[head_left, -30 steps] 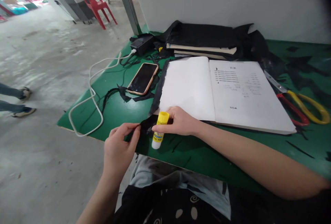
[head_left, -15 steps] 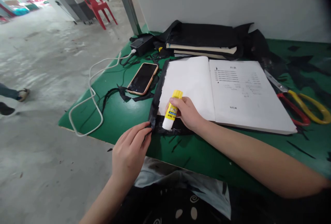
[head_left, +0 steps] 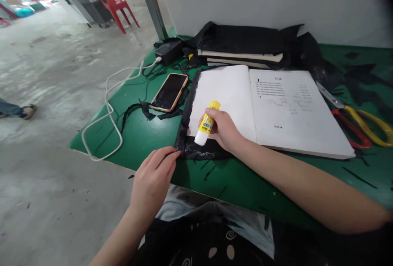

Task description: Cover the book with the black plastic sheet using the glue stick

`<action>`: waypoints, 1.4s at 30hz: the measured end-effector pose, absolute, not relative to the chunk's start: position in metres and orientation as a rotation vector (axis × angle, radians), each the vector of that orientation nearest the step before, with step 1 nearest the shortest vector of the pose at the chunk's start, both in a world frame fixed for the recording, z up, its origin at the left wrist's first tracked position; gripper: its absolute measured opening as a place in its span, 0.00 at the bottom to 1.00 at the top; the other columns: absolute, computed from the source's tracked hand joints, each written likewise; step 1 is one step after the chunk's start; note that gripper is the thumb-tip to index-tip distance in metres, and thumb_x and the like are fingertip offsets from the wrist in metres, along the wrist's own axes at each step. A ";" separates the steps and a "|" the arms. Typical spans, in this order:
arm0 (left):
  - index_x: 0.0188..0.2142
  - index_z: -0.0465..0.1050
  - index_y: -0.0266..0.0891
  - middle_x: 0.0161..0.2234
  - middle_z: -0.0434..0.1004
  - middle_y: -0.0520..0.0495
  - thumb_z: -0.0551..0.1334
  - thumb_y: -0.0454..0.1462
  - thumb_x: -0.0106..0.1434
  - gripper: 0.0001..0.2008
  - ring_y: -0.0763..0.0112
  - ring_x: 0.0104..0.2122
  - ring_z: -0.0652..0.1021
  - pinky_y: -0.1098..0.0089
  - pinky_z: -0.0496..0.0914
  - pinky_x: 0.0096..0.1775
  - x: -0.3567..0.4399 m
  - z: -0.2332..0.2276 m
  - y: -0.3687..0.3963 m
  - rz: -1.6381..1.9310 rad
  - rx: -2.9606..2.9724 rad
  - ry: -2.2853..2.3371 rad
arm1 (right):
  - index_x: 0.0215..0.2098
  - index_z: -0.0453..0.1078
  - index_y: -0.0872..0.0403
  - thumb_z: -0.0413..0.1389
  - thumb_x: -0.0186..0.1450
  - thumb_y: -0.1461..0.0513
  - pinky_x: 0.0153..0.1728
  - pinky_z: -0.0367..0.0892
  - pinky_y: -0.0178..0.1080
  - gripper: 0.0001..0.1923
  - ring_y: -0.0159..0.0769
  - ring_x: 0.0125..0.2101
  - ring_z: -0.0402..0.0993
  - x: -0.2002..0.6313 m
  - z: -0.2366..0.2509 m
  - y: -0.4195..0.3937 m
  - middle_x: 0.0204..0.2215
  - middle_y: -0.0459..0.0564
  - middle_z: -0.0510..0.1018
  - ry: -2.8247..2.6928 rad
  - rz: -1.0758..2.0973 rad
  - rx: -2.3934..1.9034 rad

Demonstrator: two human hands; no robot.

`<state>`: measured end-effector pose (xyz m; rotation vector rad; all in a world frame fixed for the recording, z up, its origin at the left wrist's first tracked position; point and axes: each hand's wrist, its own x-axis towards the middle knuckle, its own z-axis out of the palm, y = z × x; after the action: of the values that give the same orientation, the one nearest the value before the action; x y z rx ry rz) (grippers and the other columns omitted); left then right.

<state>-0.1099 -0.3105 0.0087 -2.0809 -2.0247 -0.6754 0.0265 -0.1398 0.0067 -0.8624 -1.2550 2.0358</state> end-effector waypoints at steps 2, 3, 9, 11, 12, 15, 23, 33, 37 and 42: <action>0.41 0.73 0.37 0.41 0.74 0.47 0.56 0.29 0.64 0.09 0.69 0.39 0.74 0.66 0.70 0.44 -0.111 0.010 -0.310 -0.633 -2.102 -2.013 | 0.23 0.65 0.56 0.55 0.59 0.49 0.25 0.62 0.34 0.18 0.28 0.24 0.64 0.025 0.007 -0.138 0.22 0.46 0.67 -1.190 2.043 -0.858; 0.41 0.73 0.37 0.41 0.74 0.47 0.56 0.29 0.64 0.09 0.68 0.40 0.74 0.66 0.70 0.44 -0.111 0.011 -0.310 -0.608 -2.110 -2.008 | 0.23 0.65 0.56 0.55 0.59 0.49 0.24 0.62 0.34 0.19 0.28 0.22 0.62 0.024 0.008 -0.138 0.21 0.45 0.66 -1.165 2.051 -0.845; 0.41 0.73 0.37 0.42 0.74 0.47 0.56 0.30 0.64 0.09 0.66 0.39 0.74 0.62 0.71 0.43 -0.112 0.013 -0.310 -0.542 -2.120 -2.008 | 0.46 0.64 0.52 0.50 0.64 0.49 0.32 0.67 0.38 0.19 0.31 0.25 0.70 0.022 0.017 -0.140 0.24 0.45 0.72 -1.371 1.968 -0.629; 0.40 0.73 0.37 0.43 0.74 0.46 0.56 0.30 0.64 0.09 0.65 0.40 0.74 0.62 0.71 0.44 -0.112 0.013 -0.309 -0.541 -2.123 -1.998 | 0.56 0.55 0.48 0.48 0.66 0.53 0.39 0.68 0.42 0.22 0.34 0.33 0.74 0.024 0.020 -0.142 0.33 0.46 0.76 -1.551 1.848 -0.556; 0.40 0.73 0.37 0.44 0.74 0.46 0.56 0.30 0.64 0.09 0.65 0.42 0.74 0.61 0.71 0.45 -0.112 0.013 -0.309 -0.546 -2.129 -1.990 | 0.58 0.53 0.46 0.47 0.67 0.55 0.41 0.68 0.44 0.22 0.35 0.36 0.75 0.025 0.020 -0.143 0.37 0.47 0.76 -1.672 1.759 -0.532; 0.41 0.72 0.36 0.48 0.73 0.45 0.55 0.29 0.64 0.09 0.64 0.48 0.73 0.62 0.70 0.50 -0.113 0.012 -0.309 -0.579 -2.158 -1.946 | 0.55 0.56 0.46 0.45 0.67 0.63 0.45 0.66 0.45 0.18 0.38 0.42 0.73 0.028 0.017 -0.145 0.44 0.48 0.74 -2.078 1.447 -0.514; 0.42 0.71 0.36 0.50 0.73 0.45 0.54 0.29 0.64 0.10 0.66 0.51 0.73 0.64 0.70 0.52 -0.117 0.006 -0.310 -0.559 -2.187 -1.909 | 0.50 0.59 0.48 0.43 0.67 0.63 0.41 0.65 0.43 0.14 0.41 0.42 0.69 0.029 0.008 -0.143 0.39 0.50 0.74 -2.540 1.192 -0.512; 0.42 0.71 0.35 0.48 0.76 0.45 0.56 0.30 0.64 0.09 0.63 0.50 0.74 0.61 0.72 0.50 -0.118 0.007 -0.312 -0.517 -2.215 -1.858 | 0.50 0.60 0.47 0.44 0.66 0.63 0.42 0.65 0.45 0.14 0.41 0.41 0.69 0.030 0.010 -0.138 0.42 0.52 0.73 -2.564 1.253 -0.452; 0.45 0.70 0.34 0.49 0.75 0.44 0.57 0.32 0.64 0.11 0.62 0.52 0.72 0.60 0.70 0.52 -0.113 0.010 -0.314 -0.498 -2.214 -1.905 | 0.51 0.59 0.48 0.43 0.67 0.64 0.44 0.64 0.47 0.15 0.43 0.45 0.67 0.031 0.009 -0.138 0.41 0.52 0.73 -2.597 1.183 -0.422; 0.59 0.57 0.31 0.55 0.68 0.39 0.55 0.36 0.65 0.24 0.60 0.56 0.68 0.58 0.68 0.54 -0.106 0.006 -0.322 -0.447 -2.190 -1.985 | 0.50 0.57 0.50 0.41 0.67 0.65 0.48 0.61 0.48 0.14 0.43 0.48 0.65 0.030 0.010 -0.139 0.44 0.52 0.72 -2.613 1.139 -0.343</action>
<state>-0.1065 -0.3221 0.0064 -2.1896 -1.9854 -0.4468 0.0301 -0.1391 0.0097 -0.3428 -2.6133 1.1391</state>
